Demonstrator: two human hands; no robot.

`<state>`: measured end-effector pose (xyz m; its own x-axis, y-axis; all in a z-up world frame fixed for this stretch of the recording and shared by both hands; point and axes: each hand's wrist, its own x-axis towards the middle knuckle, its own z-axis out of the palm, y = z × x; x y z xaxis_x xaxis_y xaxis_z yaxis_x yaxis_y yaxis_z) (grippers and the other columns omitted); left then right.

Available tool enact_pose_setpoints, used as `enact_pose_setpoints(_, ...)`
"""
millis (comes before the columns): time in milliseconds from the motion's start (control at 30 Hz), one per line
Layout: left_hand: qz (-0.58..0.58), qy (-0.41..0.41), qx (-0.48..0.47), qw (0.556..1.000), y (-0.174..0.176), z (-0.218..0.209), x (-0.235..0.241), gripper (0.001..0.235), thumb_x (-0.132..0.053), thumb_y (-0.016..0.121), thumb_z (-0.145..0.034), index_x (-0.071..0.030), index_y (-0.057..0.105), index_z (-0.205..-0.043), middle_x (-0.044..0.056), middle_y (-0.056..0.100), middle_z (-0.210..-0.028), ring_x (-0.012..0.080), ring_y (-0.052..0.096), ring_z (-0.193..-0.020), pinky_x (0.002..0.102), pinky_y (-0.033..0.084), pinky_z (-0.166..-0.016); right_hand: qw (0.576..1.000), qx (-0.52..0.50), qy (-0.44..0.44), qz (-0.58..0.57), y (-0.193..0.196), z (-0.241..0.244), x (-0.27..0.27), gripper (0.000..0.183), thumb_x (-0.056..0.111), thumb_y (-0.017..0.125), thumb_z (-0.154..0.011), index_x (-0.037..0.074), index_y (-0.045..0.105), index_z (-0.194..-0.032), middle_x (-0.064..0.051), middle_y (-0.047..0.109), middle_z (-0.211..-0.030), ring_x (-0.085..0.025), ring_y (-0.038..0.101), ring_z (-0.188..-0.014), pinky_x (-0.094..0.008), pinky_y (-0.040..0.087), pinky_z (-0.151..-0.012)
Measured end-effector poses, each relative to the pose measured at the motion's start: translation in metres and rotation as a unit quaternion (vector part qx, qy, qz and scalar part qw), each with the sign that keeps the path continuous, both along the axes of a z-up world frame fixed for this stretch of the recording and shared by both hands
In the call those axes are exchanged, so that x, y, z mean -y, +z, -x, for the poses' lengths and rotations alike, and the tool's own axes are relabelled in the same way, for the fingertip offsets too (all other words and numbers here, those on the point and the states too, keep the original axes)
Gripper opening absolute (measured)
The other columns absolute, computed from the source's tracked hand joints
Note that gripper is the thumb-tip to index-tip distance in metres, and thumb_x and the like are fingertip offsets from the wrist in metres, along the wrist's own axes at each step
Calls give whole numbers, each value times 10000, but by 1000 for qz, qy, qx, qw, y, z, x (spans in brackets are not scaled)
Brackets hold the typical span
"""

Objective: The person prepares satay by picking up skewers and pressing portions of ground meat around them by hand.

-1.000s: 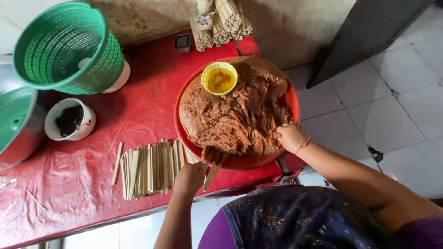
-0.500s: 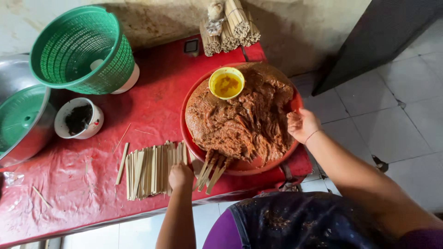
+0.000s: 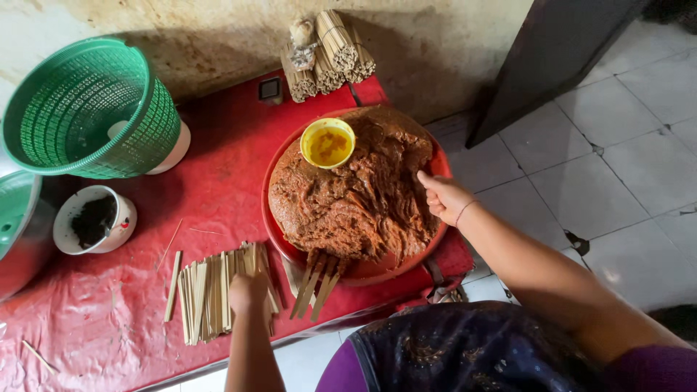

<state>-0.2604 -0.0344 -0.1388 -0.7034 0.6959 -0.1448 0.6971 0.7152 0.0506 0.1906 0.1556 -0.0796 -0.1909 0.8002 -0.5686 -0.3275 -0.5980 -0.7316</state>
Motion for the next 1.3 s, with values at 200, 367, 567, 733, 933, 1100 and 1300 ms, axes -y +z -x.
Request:
enact_pose_setpoints(200,-296,126,481,816,142,-45,12,257,106,349,-635,-121,329,-517,22,366,-463,125,311,-412,293,245,-404,999,-11,32,14,49,19,12,262,263,735,-888,124,657,-1096,1,568,-683,-109,511,-630,-302,525,-671)
enact_pose_setpoints(367,-307,-116,655,681,152,-146,3,241,-132,381,-1045,-27,569,-936,106,557,-512,139,511,-428,209,338,-416,986,-120,72,-90,84,64,33,258,-107,494,-936,-63,612,-1161,-152,711,-983,-220,726,-868,-359,636,-816)
enact_pose_setpoints(567,-250,-122,757,591,134,-208,-3,245,-135,432,-1059,-17,628,-1148,94,570,-636,153,587,-498,221,488,-456,968,-215,127,-8,207,97,82,301,149,392,-911,19,511,-1155,-243,628,-1185,-387,632,-1125,-532,512,-999)
enact_pose_setpoints(733,-272,-93,776,562,101,-228,-14,240,-158,399,-1084,-26,598,-1087,38,401,-570,99,368,-418,189,285,-385,969,-242,25,-46,134,114,72,297,315,473,-952,54,602,-1010,-139,565,-863,-287,573,-779,-432,480,-766)
enact_pose_setpoints(933,-330,-25,735,592,147,-248,-14,286,-110,479,-1046,-17,547,-1308,79,508,-665,113,486,-534,222,454,-487,964,-186,-24,-190,142,115,82,287,268,517,-994,83,638,-1178,-125,665,-1106,-262,630,-985,-369,491,-867)
enact_pose_setpoints(1100,-346,-7,672,655,171,-253,-11,465,-58,572,-990,-100,515,-1449,77,556,-738,117,565,-574,215,539,-483,971,-87,-88,-203,166,118,103,373,60,542,-970,32,586,-1339,-98,670,-1293,-89,630,-915,-122,460,-707)
enact_pose_setpoints(1300,-380,-130,596,695,129,-249,-17,505,-25,534,-992,-226,517,-1455,92,578,-984,106,508,-787,225,512,-643,971,-178,-82,-135,205,113,120,182,25,653,-915,98,694,-1077,68,584,-735,-55,522,-629,-169,440,-603)
